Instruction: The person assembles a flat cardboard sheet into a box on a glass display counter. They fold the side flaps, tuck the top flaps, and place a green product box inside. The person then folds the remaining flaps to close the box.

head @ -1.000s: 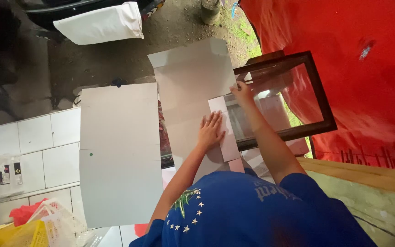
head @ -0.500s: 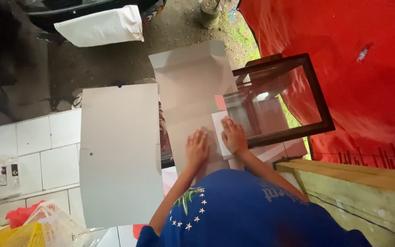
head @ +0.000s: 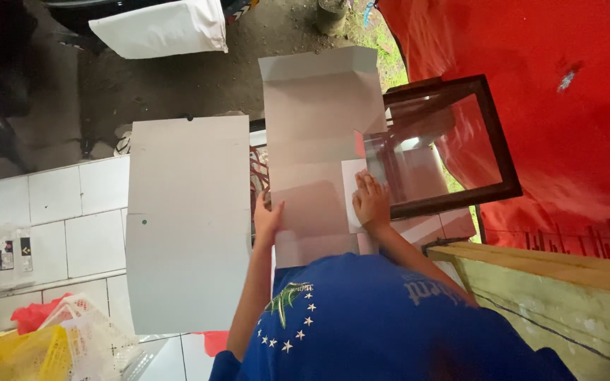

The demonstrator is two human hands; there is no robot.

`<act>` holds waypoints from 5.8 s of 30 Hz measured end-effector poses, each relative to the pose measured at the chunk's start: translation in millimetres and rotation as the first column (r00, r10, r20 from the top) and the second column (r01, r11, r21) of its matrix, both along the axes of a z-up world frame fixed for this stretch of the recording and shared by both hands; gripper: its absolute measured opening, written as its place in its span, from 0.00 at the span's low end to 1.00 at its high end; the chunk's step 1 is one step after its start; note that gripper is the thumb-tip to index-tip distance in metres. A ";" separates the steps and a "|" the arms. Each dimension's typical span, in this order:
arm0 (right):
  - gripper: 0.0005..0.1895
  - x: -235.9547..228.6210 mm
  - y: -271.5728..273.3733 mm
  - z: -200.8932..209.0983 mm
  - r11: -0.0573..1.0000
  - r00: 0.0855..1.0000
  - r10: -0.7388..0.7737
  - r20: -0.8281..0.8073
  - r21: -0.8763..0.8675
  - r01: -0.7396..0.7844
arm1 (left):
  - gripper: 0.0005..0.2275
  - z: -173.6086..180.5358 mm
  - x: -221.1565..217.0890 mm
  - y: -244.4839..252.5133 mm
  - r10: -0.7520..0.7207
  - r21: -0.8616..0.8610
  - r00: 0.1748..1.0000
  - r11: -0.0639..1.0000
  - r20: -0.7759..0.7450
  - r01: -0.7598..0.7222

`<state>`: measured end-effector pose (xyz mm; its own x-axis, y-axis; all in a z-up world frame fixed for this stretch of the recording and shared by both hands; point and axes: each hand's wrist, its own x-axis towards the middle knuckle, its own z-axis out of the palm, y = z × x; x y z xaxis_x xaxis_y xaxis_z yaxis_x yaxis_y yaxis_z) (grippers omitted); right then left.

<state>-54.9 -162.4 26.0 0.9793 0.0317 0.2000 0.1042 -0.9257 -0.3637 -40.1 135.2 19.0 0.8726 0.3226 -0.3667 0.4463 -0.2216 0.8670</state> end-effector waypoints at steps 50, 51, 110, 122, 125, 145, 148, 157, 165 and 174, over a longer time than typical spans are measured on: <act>0.32 44.4 -31.1 -23.4 0.984 0.980 -0.176 0.096 -0.023 0.179 | 0.22 39.6 43.7 -43.9 -0.366 0.674 0.930 0.680 -0.032 0.290; 0.33 41.7 -30.2 -21.4 0.986 0.982 -0.163 0.097 -0.029 0.166 | 0.26 46.2 47.0 -45.3 -0.406 0.738 0.913 0.628 0.041 0.247; 0.34 21.4 -22.8 -14.1 0.975 0.979 -0.205 0.009 -0.085 0.205 | 0.30 -30.4 110.6 -71.2 -0.879 0.893 0.450 0.068 -0.157 0.446; 0.35 23.3 -24.5 -23.8 0.982 0.983 -0.180 0.021 -0.059 0.181 | 0.41 -11.3 128.4 -45.6 -0.920 0.813 0.250 -0.112 -0.302 0.571; 0.36 25.6 -25.8 -27.3 0.983 0.985 -0.172 0.006 -0.061 0.172 | 0.54 13.7 122.1 -50.6 -0.886 0.746 0.205 -0.203 -0.415 0.634; 0.34 26.0 -25.9 -24.0 0.984 0.986 -0.157 0.059 -0.072 0.161 | 0.67 8.6 95.2 -78.6 -0.726 0.803 0.416 -0.317 -0.548 0.505; 0.35 25.6 -26.0 -21.7 0.984 0.985 -0.152 0.081 -0.084 0.158 | 0.61 -3.5 83.4 -71.4 -0.727 0.813 0.437 -0.288 -0.530 0.506; 0.33 26.1 -24.2 -12.3 0.987 0.982 -0.162 0.091 -0.002 0.163 | 0.08 -4.3 38.5 -60.4 -0.787 0.908 0.488 -0.209 -0.376 0.363; 0.34 26.7 -22.4 -9.1 0.983 0.985 -0.173 0.014 -0.064 0.174 | 0.08 -3.9 -15.6 -49.8 -0.852 0.938 0.512 0.082 -0.110 0.337; 0.35 26.0 -22.1 -12.5 0.983 0.985 -0.169 0.017 -0.064 0.170 | 0.17 14.1 -58.7 -48.6 -0.768 0.855 0.639 0.364 0.051 0.369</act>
<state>-28.9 -184.5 13.5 0.9692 -0.1215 0.2141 -0.0527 -0.9519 -0.3018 -98.8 86.6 33.1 0.9242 -0.3588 0.1310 -0.3817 -0.8806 0.2808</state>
